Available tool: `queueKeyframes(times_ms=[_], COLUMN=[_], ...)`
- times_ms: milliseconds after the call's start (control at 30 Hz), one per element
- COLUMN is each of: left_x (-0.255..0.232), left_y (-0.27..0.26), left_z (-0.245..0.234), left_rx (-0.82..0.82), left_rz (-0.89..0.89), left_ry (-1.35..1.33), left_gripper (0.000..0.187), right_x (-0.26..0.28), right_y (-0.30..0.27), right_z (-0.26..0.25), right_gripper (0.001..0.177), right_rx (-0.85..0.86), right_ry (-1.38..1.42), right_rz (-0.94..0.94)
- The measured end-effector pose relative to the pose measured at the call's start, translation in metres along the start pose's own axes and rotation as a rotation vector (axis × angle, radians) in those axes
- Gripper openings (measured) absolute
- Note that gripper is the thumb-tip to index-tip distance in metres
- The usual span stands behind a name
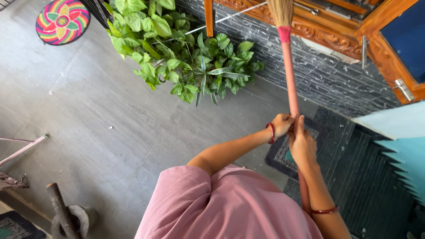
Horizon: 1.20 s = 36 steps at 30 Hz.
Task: The person uses a broom to brush dust and debris off a wooden window frame and its metal grates, opening and closing the window panes to reach different sections.
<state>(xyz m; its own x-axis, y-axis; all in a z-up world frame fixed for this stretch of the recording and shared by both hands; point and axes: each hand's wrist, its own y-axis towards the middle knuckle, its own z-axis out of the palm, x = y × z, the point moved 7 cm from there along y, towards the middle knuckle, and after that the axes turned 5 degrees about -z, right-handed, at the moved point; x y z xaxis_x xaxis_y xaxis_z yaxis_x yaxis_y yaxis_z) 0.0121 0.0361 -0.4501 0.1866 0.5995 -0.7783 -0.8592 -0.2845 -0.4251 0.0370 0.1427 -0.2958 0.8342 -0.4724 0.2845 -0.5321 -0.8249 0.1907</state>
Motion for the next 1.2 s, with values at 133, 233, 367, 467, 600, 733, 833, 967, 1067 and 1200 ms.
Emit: queueKeyframes(times_ms=[133, 233, 367, 467, 600, 733, 833, 967, 1067, 1200], left_x=[0.047, 0.087, 0.111, 0.087, 0.043, 0.05, 0.066, 0.108, 0.128, 0.141], left_y=[-0.004, -0.025, -0.077, -0.088, -0.049, -0.015, -0.012, -0.053, -0.071, -0.088], left_z=[-0.033, -0.055, -0.019, 0.008, 0.003, -0.045, -0.081, -0.068, -0.015, 0.065], left_rx=[-0.137, -0.184, -0.068, -0.005, -0.056, -0.113, -0.263, -0.324, -0.177, 0.16], left_rz=[-0.153, -0.16, -0.149, -0.051, 0.147, -0.067, -0.049, 0.029, 0.035, -0.07], left_ry=[0.113, 0.318, -0.011, 0.054, 0.309, 0.044, 0.158, 0.367, 0.446, 0.31], left_gripper=[0.048, 0.051, 0.041, 0.041, 0.045, 0.046, 0.05, 0.049, 0.043, 0.044], right_x=[-0.001, 0.0, 0.013, 0.015, 0.009, 0.011, 0.017, 0.024, 0.008, -0.023], right_y=[-0.006, -0.041, -0.082, -0.087, -0.054, -0.014, -0.009, -0.057, -0.102, -0.153], right_z=[0.045, 0.067, 0.024, -0.011, -0.001, 0.059, 0.086, 0.056, 0.004, -0.031], right_gripper=[0.076, 0.081, 0.074, 0.07, 0.072, 0.069, 0.067, 0.072, 0.067, 0.072], right_rx=[0.048, 0.203, 0.098, 0.028, -0.018, -0.002, 0.108, 0.201, 0.046, -0.056], right_ry=[0.137, 0.162, 0.16, 0.126, -0.017, -0.011, 0.054, 0.078, 0.095, 0.106], right_rz=[-0.037, -0.036, -0.033, 0.048, 0.105, 0.066, 0.017, 0.009, 0.143, 0.337])
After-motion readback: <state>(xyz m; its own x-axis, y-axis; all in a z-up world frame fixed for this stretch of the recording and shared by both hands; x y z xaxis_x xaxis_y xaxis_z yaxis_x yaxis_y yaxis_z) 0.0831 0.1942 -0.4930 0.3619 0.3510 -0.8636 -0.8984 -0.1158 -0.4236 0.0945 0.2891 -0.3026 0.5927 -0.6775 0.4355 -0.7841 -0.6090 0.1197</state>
